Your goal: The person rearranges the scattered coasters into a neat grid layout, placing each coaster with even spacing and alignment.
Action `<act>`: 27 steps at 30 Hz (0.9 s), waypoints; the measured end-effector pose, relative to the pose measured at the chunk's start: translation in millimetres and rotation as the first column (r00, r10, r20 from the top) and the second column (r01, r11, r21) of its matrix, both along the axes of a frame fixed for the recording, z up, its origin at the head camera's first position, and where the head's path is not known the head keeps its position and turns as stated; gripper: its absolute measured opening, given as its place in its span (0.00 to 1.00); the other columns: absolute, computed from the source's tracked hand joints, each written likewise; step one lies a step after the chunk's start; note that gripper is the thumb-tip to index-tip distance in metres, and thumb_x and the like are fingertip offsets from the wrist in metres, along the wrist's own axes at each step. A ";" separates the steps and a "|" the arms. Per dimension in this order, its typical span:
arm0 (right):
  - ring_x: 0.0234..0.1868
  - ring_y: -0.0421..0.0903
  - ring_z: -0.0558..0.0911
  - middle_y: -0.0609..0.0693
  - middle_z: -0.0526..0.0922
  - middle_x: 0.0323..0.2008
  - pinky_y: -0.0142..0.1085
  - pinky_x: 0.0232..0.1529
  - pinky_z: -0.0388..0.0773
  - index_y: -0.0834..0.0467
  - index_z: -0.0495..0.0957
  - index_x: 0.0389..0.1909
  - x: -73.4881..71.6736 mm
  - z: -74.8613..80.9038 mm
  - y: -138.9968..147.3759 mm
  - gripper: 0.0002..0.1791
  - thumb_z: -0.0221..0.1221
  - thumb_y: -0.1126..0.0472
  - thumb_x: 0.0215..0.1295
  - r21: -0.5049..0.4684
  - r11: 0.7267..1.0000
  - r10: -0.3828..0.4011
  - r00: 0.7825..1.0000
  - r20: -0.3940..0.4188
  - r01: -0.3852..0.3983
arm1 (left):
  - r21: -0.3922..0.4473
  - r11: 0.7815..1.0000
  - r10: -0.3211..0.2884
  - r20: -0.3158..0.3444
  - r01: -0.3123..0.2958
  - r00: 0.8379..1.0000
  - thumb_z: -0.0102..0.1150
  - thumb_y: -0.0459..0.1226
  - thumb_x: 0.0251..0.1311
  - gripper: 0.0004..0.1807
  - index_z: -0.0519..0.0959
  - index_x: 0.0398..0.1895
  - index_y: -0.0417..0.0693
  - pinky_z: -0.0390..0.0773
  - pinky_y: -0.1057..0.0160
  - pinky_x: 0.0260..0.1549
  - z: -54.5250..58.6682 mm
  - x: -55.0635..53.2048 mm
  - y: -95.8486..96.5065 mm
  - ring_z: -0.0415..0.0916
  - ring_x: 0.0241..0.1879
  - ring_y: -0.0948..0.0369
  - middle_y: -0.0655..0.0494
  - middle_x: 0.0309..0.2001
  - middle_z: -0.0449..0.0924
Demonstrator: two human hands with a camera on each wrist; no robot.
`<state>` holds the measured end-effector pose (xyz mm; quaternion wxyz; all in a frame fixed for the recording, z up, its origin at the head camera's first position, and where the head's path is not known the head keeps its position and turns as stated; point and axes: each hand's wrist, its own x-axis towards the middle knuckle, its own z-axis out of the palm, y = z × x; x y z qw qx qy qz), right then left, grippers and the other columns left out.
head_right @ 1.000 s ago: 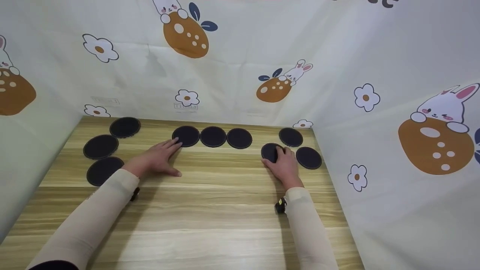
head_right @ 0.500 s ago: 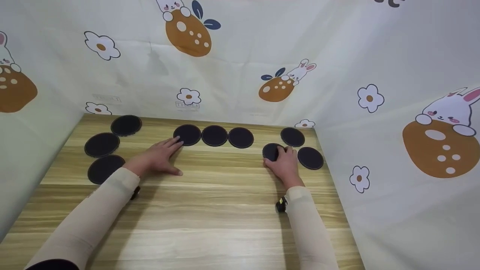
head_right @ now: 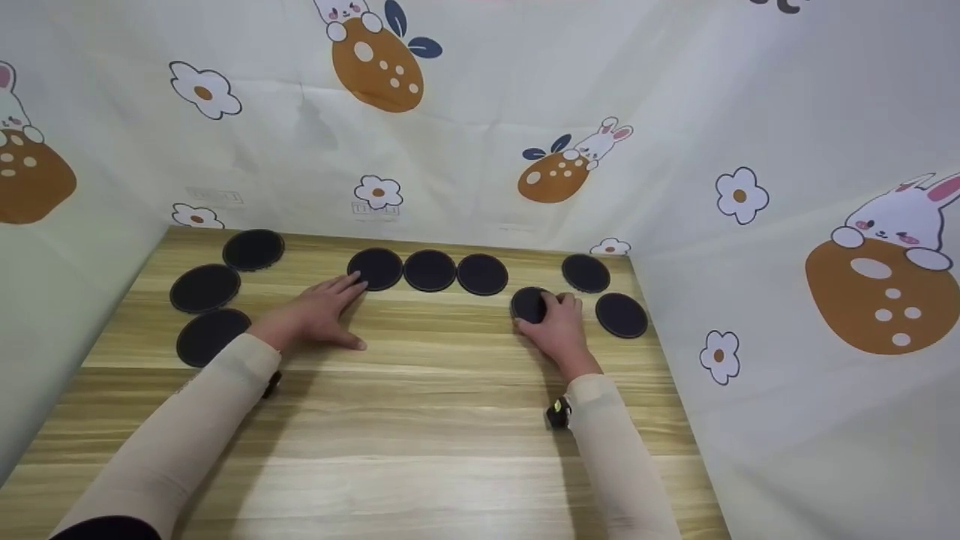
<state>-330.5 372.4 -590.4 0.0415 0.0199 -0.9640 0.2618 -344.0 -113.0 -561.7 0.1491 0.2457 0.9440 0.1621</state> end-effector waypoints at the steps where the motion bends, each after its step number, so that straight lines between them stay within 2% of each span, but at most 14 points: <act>1: 0.71 0.69 0.66 0.72 0.69 0.68 0.62 0.73 0.69 0.67 0.73 0.77 1.2 0.1 -3.9 0.47 0.75 0.43 0.64 -0.008 1.000 0.014 1.000 -0.002 -0.014 | 0.001 1.000 0.001 0.002 -0.001 1.000 0.79 0.68 0.55 0.71 0.52 0.91 0.44 0.48 0.32 0.83 -0.2 -0.2 -0.2 0.42 0.88 0.39 0.40 0.90 0.43; 9: 0.69 0.66 0.68 0.69 0.71 0.67 0.61 0.71 0.71 0.65 0.75 0.76 12.6 3.9 -34.2 0.48 0.77 0.43 0.62 -0.015 0.994 0.111 0.993 -0.027 -0.112 | 0.011 1.000 0.003 0.001 -0.003 1.000 0.79 0.68 0.55 0.71 0.53 0.91 0.43 0.49 0.32 0.83 -1.4 -0.2 -0.5 0.43 0.88 0.38 0.40 0.90 0.44; 27: 0.67 0.65 0.70 0.69 0.72 0.66 0.61 0.68 0.74 0.63 0.77 0.75 23.3 6.7 -71.4 0.48 0.80 0.41 0.60 0.006 0.980 0.201 0.978 -0.053 -0.201 | 0.004 1.000 0.008 0.005 -0.008 1.000 0.79 0.68 0.55 0.71 0.52 0.91 0.44 0.48 0.33 0.83 -0.5 1.9 -0.4 0.42 0.88 0.39 0.41 0.90 0.43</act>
